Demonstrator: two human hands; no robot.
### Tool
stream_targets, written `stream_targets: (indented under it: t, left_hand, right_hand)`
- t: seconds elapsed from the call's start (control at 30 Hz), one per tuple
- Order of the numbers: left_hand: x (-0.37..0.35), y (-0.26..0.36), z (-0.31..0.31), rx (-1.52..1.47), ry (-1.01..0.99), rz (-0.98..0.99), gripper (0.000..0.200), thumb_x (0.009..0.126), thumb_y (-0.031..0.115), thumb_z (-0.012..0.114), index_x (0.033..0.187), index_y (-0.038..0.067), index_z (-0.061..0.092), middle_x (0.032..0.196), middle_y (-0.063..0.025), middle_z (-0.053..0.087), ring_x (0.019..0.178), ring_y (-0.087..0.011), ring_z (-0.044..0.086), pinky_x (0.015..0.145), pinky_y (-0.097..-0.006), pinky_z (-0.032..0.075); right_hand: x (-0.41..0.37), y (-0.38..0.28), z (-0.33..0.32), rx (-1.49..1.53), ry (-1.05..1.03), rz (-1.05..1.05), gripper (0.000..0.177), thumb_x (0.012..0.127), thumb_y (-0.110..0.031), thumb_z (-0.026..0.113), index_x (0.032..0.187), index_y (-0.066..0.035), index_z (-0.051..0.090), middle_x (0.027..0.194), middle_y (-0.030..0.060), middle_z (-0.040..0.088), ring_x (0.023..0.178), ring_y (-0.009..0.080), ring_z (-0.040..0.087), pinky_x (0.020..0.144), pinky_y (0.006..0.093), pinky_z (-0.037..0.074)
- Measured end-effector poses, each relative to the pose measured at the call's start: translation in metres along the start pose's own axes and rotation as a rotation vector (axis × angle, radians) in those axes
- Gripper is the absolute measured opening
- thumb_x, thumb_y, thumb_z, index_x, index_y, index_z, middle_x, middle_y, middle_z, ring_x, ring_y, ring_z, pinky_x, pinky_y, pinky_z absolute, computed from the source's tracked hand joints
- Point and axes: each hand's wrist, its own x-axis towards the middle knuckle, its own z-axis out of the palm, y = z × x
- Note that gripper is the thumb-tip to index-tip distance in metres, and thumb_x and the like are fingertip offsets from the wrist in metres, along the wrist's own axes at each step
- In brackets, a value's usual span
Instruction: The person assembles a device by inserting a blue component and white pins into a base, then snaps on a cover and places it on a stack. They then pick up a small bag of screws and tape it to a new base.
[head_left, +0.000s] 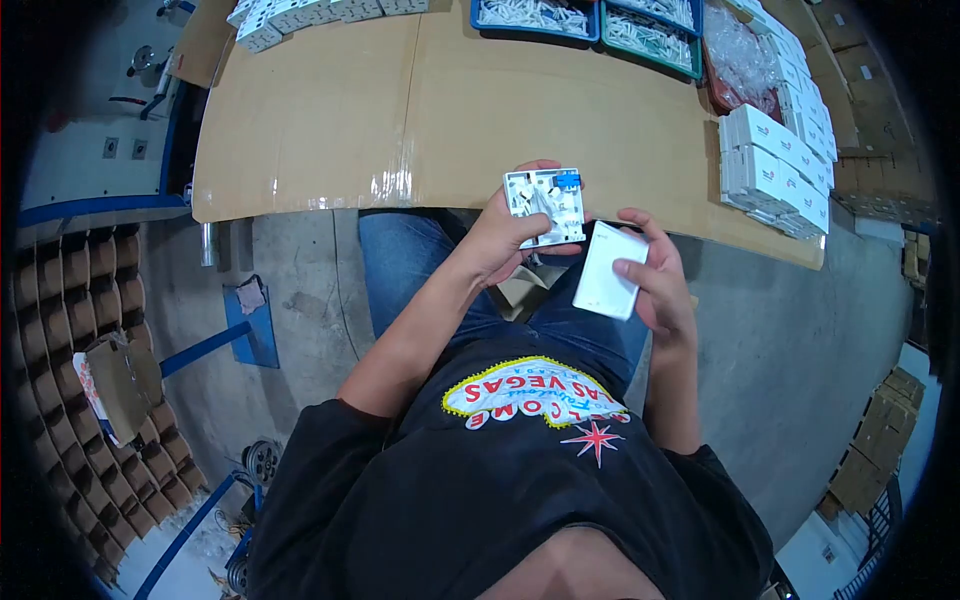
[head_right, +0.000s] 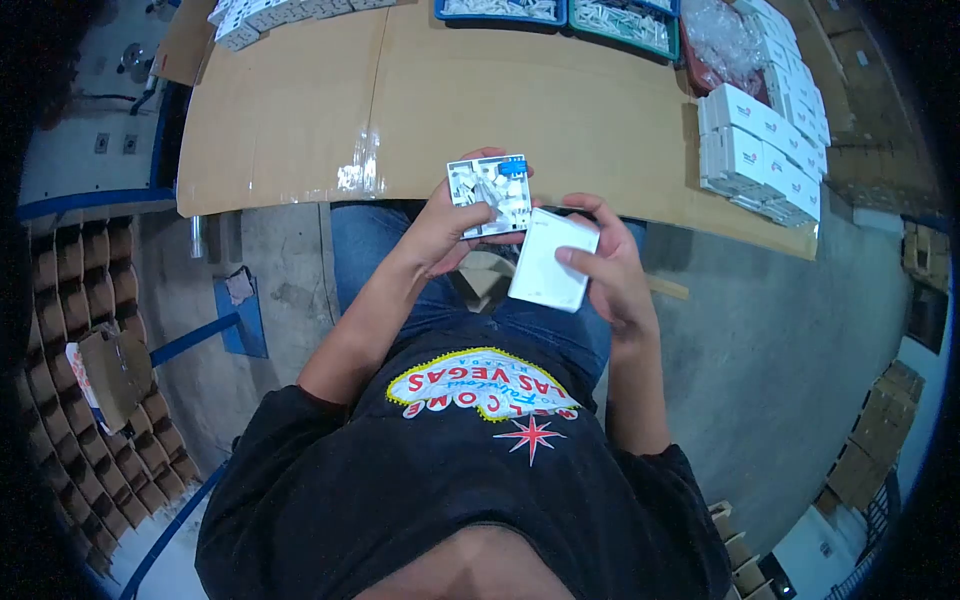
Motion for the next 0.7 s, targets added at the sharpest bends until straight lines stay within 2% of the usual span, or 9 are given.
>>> stream_targets:
  t: [0.07, 0.2, 0.23, 0.37, 0.43, 0.47, 0.53, 0.63, 0.7]
  left_hand:
    - [0.0, 0.0, 0.001, -0.009, 0.005, -0.009, 0.077, 0.081, -0.015, 0.044, 0.152, 0.012, 0.032, 0.144, -0.021, 0.053, 0.125, -0.042, 0.061, 0.093, -0.0528, 0.062]
    - [-0.001, 0.001, 0.0, 0.001, 0.019, 0.013, 0.075, 0.082, -0.014, 0.044, 0.151, 0.011, 0.034, 0.142, -0.0219, 0.055, 0.123, -0.0413, 0.063, 0.088, -0.0508, 0.064]
    - [-0.001, 0.001, 0.0, -0.008, 0.029, 0.023, 0.074, 0.082, -0.013, 0.044, 0.151, 0.011, 0.034, 0.142, -0.0222, 0.055, 0.122, -0.0411, 0.063, 0.087, -0.0505, 0.064]
    - [-0.001, 0.0, -0.004, 0.003, 0.045, 0.015, 0.073, 0.083, -0.01, 0.045, 0.152, 0.011, 0.035, 0.142, -0.023, 0.054, 0.123, -0.0406, 0.063, 0.087, -0.0508, 0.064]
    - [-0.002, -0.003, -0.008, 0.047, 0.037, 0.012, 0.059, 0.094, 0.008, 0.045, 0.152, 0.01, 0.036, 0.143, -0.0248, 0.054, 0.123, -0.043, 0.062, 0.089, -0.0541, 0.062]
    - [-0.001, -0.003, -0.01, 0.047, 0.036, 0.011, 0.059, 0.094, 0.008, 0.045, 0.152, 0.01, 0.036, 0.143, -0.0248, 0.054, 0.123, -0.043, 0.062, 0.089, -0.0541, 0.062]
    - [0.0, -0.001, -0.014, -0.222, 0.011, -0.134, 0.054, 0.102, 0.032, 0.036, 0.151, 0.008, 0.039, 0.142, -0.0261, 0.055, 0.123, -0.0466, 0.061, 0.095, -0.0598, 0.057]
    - [0.0, -0.001, -0.015, -0.306, 0.02, -0.161, 0.063, 0.103, 0.047, 0.027, 0.151, 0.007, 0.041, 0.142, -0.0264, 0.055, 0.123, -0.0485, 0.06, 0.1, -0.0631, 0.051]
    - [0.002, -0.005, -0.017, -0.305, 0.031, -0.159, 0.063, 0.104, 0.048, 0.029, 0.151, 0.007, 0.041, 0.141, -0.0252, 0.056, 0.123, -0.048, 0.06, 0.101, -0.0632, 0.05]
  right_hand:
    - [0.003, 0.005, -0.016, 0.124, 0.132, 0.013, 0.051, 0.082, 0.005, 0.07, 0.129, -0.003, 0.051, 0.111, 0.0083, 0.065, 0.105, 0.0174, 0.066, 0.093, 0.0318, 0.055]
    - [0.009, 0.021, -0.047, 0.355, 0.196, -0.092, 0.039, 0.092, -0.014, 0.066, 0.128, -0.003, 0.055, 0.114, 0.0149, 0.066, 0.1, 0.0261, 0.068, 0.091, 0.0401, 0.057]
    - [0.016, 0.022, -0.051, 0.557, -0.041, -0.145, 0.037, 0.094, -0.018, 0.063, 0.127, -0.002, 0.057, 0.121, 0.0188, 0.065, 0.108, 0.0324, 0.066, 0.097, 0.0451, 0.054]
    - [0.014, 0.005, -0.025, 0.461, 0.161, -0.017, 0.045, 0.097, -0.021, 0.058, 0.136, 0.0, 0.053, 0.131, 0.0227, 0.061, 0.117, 0.0374, 0.062, 0.101, 0.0502, 0.051]
    - [0.02, 0.002, -0.023, 0.389, 0.068, 0.018, 0.054, 0.102, -0.03, 0.047, 0.145, 0.002, 0.046, 0.141, 0.0268, 0.054, 0.124, 0.0409, 0.059, 0.103, 0.0529, 0.049]
    - [0.024, 0.0, -0.023, 0.39, 0.07, 0.017, 0.054, 0.102, -0.03, 0.047, 0.145, 0.002, 0.046, 0.141, 0.0268, 0.054, 0.124, 0.0409, 0.059, 0.103, 0.0529, 0.049]
    - [0.029, -0.005, -0.022, 0.511, -0.137, -0.026, 0.063, 0.104, -0.04, 0.037, 0.15, 0.003, 0.04, 0.146, 0.0303, 0.049, 0.126, 0.0416, 0.058, 0.105, 0.055, 0.047]
    - [0.031, -0.013, -0.014, 0.44, -0.13, -0.062, 0.068, 0.104, -0.045, 0.03, 0.151, 0.003, 0.039, 0.148, 0.0321, 0.046, 0.129, 0.041, 0.056, 0.107, 0.0533, 0.046]
    - [0.032, -0.016, -0.01, 0.298, -0.081, -0.08, 0.065, 0.104, -0.043, 0.033, 0.15, 0.002, 0.041, 0.147, 0.0294, 0.049, 0.129, 0.0389, 0.057, 0.108, 0.0505, 0.045]
